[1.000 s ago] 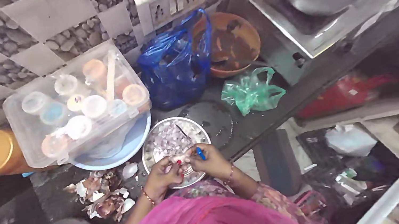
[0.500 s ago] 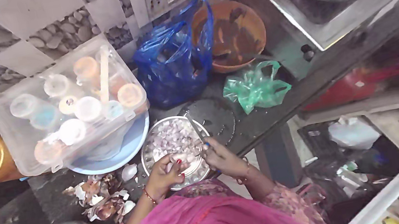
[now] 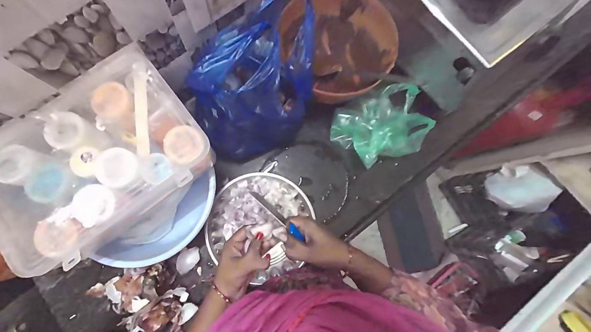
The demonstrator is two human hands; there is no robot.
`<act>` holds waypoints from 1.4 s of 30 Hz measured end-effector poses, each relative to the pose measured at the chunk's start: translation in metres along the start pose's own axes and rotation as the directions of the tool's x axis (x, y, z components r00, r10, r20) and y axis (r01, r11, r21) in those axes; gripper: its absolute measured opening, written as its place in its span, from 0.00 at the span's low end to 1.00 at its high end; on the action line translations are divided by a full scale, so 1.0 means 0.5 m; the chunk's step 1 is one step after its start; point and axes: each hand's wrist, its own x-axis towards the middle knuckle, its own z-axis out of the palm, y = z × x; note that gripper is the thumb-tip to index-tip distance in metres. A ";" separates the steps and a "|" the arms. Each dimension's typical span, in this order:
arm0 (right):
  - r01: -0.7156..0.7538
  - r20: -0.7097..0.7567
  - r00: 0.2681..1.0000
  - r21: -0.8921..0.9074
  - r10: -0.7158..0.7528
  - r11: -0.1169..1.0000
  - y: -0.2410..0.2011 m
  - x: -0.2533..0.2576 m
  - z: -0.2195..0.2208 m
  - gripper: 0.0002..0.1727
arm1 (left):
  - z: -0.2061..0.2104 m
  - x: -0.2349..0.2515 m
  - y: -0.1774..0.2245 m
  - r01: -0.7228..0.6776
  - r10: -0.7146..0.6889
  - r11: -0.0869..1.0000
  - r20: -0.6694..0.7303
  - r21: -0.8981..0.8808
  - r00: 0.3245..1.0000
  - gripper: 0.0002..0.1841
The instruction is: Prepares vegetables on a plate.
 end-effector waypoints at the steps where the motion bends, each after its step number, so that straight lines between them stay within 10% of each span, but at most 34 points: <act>1: 0.012 0.001 1.000 -0.014 -0.012 1.000 -0.002 0.005 0.003 0.15 | 0.001 0.001 -0.002 -0.006 0.006 1.000 0.009 0.004 1.000 0.16; 11: -0.004 0.001 1.000 -0.065 0.005 0.998 -0.004 0.025 0.013 0.18 | -0.006 0.004 0.005 -0.043 0.039 0.964 0.020 0.263 0.999 0.17; 21: -0.049 -0.020 0.999 -0.057 0.048 0.997 -0.001 0.020 0.025 0.20 | -0.013 0.007 -0.014 -0.134 0.119 0.977 0.097 0.165 0.988 0.20; 42: -0.096 -0.096 0.992 -0.225 0.076 0.970 -0.023 0.020 0.027 0.25 | 0.004 0.034 0.020 0.019 -0.044 0.893 0.046 0.450 0.998 0.21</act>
